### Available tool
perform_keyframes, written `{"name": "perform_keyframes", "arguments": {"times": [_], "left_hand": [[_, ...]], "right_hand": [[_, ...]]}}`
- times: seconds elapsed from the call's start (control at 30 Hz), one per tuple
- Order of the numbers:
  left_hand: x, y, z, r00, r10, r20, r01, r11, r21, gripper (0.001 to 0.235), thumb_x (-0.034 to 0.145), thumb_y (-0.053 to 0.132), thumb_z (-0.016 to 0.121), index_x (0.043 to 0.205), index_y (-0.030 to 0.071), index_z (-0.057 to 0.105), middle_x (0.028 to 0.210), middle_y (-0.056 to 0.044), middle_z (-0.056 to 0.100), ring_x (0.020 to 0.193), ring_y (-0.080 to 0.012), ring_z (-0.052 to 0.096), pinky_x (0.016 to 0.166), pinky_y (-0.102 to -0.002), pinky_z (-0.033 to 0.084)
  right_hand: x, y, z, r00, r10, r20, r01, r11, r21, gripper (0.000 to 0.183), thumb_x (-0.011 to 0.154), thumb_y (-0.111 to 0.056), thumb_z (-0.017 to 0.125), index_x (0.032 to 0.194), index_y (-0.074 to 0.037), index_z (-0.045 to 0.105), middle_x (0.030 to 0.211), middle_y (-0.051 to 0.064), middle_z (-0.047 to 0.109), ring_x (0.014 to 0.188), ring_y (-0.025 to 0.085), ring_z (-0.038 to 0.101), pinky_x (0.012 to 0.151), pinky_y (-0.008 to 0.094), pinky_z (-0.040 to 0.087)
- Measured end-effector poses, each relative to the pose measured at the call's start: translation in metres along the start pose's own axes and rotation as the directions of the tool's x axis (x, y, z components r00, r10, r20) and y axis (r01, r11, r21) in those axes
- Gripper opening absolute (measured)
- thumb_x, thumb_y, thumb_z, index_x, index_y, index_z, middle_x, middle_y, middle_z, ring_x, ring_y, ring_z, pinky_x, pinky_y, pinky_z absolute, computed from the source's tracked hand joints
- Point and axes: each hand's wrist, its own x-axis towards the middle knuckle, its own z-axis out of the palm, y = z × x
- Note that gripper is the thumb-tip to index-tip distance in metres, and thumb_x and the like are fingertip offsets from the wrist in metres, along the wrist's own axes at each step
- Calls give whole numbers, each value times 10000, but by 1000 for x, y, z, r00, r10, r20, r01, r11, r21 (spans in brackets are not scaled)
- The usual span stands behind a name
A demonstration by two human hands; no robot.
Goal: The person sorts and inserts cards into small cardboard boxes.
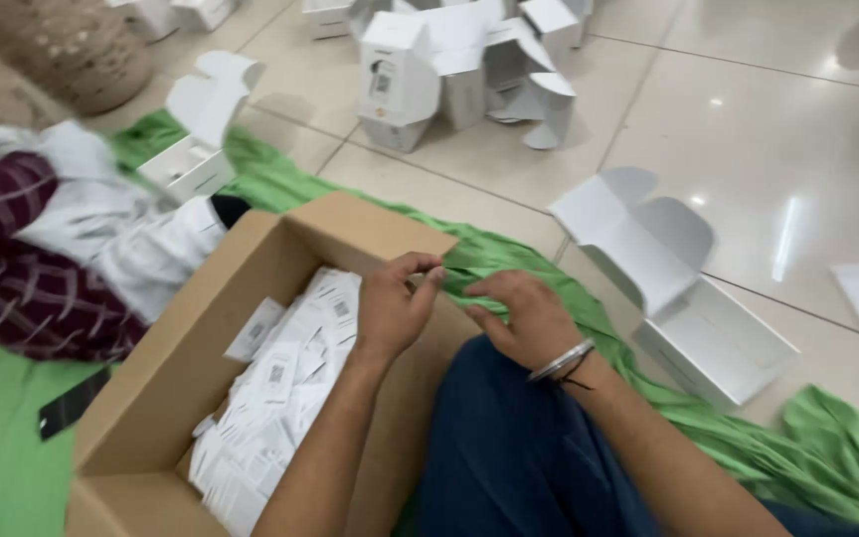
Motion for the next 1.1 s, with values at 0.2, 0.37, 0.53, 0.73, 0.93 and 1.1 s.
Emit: {"name": "perform_keyframes", "arguments": {"times": [0.2, 0.37, 0.53, 0.73, 0.93, 1.1], "left_hand": [[-73, -202, -88, 846, -332, -417, 391, 918, 63, 191, 911, 230, 697, 982, 72, 777, 926, -67, 791, 649, -202, 737, 682, -377, 574], [-93, -268, -83, 671, -602, -433, 722, 664, 195, 460, 797, 311, 825, 1166, 66, 702, 1118, -156, 730, 1030, -299, 689, 910, -415, 543], [-71, -214, -79, 524, -811, -259, 809, 379, 450, 892, 647, 365, 976, 1318, -9, 522, 1370, -195, 533, 1269, -366, 525, 993, -428, 505], [-86, -228, -70, 543, -829, 132, 634, 508, 584, 661, 716, 292, 884, 1283, 87, 612, 1280, -155, 678, 1212, -332, 634, 1025, -435, 516], [-92, -238, -76, 597, -789, 147, 587, 554, 590, 369, 767, 239, 858, 1081, 75, 757, 1132, -153, 741, 1066, -309, 716, 937, -412, 557], [-94, -238, -103, 737, -647, -195, 661, 750, 7, 254, 850, 211, 768, 1072, 93, 735, 1006, -83, 763, 861, -208, 739, 800, -356, 590]], "right_hand": [[66, -30, 182, 761, -146, 632, 71, 987, 143, 382, 871, -306, 711, 1179, -81, 737, 1148, 167, 732, 1063, 365, 678, 957, 451, 520], [72, -61, 195, 425, 308, 851, 143, 906, -399, 421, 850, -369, 712, 1177, -105, 744, 1177, 163, 721, 1129, 323, 679, 979, 419, 537], [77, -72, 178, 512, 267, 816, -33, 956, -292, 503, 826, -472, 724, 1241, -188, 697, 979, 107, 776, 1054, 304, 696, 951, 422, 535], [71, -75, 169, 541, 269, 797, -91, 961, -262, 442, 843, -409, 704, 1237, -210, 698, 855, 33, 786, 917, 269, 738, 838, 430, 567], [63, -64, 171, 628, 166, 760, -69, 985, -158, 406, 840, -387, 715, 1198, -196, 719, 868, 15, 783, 895, 282, 729, 824, 434, 563], [63, -68, 167, 712, 126, 691, -45, 990, -134, 358, 857, -376, 697, 1160, -191, 742, 884, 11, 790, 888, 292, 725, 818, 441, 561]]}}
